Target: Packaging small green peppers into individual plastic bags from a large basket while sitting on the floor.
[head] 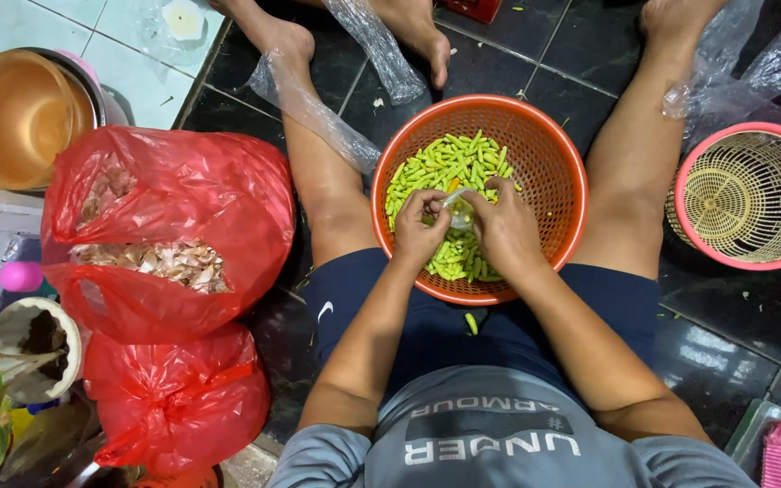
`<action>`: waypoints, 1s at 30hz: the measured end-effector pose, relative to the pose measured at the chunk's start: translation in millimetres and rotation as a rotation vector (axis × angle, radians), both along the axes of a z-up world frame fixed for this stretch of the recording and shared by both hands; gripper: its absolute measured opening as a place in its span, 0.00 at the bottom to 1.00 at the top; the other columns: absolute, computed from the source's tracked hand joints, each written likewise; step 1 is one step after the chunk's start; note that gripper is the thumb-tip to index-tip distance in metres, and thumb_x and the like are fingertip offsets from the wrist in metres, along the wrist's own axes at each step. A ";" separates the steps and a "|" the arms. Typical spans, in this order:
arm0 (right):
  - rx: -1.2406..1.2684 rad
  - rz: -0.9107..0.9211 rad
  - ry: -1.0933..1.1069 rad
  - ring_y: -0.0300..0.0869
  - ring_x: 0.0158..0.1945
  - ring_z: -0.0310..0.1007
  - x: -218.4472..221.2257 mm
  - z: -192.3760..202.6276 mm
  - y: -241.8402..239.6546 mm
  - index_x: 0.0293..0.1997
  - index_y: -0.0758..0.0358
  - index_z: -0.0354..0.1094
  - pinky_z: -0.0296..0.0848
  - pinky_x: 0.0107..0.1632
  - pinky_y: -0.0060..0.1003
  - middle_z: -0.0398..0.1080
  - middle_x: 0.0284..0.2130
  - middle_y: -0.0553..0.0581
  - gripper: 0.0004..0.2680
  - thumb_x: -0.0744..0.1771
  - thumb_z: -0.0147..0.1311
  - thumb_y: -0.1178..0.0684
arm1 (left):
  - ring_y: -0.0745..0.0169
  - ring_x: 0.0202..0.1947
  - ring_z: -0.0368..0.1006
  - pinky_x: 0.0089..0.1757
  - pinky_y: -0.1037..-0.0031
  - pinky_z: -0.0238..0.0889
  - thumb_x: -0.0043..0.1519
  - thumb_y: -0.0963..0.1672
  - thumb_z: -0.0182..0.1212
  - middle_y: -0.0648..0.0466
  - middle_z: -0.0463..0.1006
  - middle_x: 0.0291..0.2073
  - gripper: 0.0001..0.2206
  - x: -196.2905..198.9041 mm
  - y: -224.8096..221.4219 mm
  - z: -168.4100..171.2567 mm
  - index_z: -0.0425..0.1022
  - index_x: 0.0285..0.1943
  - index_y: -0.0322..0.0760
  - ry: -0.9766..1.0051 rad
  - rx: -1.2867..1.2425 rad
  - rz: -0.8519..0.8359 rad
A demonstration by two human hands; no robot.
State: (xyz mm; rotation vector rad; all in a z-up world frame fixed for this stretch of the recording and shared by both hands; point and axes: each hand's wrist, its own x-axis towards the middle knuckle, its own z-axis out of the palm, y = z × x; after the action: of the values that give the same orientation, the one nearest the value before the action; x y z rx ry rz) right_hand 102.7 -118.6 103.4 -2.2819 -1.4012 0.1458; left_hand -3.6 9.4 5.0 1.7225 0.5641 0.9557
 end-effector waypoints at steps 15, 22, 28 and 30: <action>-0.653 0.500 -0.079 0.54 0.34 0.79 -96.3 -187.5 -106.1 0.42 0.58 0.77 0.74 0.36 0.50 0.76 0.28 0.61 0.10 0.70 0.45 0.54 | 0.70 0.24 0.72 0.31 0.78 0.69 0.54 0.36 0.66 0.54 0.72 0.25 0.09 -0.5 -2.4 -2.5 0.81 0.41 0.36 -0.047 -0.078 -0.019; -0.790 0.419 0.084 0.62 0.58 0.70 -92.4 -94.2 -59.2 0.56 0.61 0.72 0.60 0.63 0.61 0.74 0.48 0.70 0.14 0.72 0.37 0.52 | 0.71 0.25 0.72 0.32 0.78 0.69 0.55 0.36 0.65 0.54 0.71 0.25 0.08 -2.2 -3.4 -0.5 0.80 0.41 0.35 -0.044 -0.106 -0.027; -1.002 0.468 -0.042 0.58 0.56 0.73 -107.4 -194.4 -71.1 0.53 0.63 0.75 0.63 0.58 0.61 0.76 0.49 0.65 0.14 0.71 0.36 0.57 | 0.71 0.26 0.72 0.33 0.77 0.69 0.55 0.36 0.64 0.54 0.71 0.25 0.08 -3.9 -3.1 1.7 0.80 0.42 0.35 -0.009 -0.123 -0.032; -1.006 0.526 -0.073 0.58 0.53 0.73 -108.0 -218.7 -76.6 0.52 0.64 0.75 0.65 0.55 0.60 0.76 0.47 0.65 0.14 0.71 0.37 0.59 | 0.71 0.26 0.72 0.33 0.78 0.69 0.55 0.37 0.66 0.55 0.72 0.26 0.08 -2.9 -2.9 -0.4 0.80 0.42 0.37 0.011 -0.110 -0.023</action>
State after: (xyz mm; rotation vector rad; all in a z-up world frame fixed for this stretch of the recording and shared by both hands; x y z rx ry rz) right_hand -5.4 -195.3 -115.4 -2.5333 -2.2945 1.1707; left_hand -6.5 6.5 4.7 1.6340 0.5919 0.8831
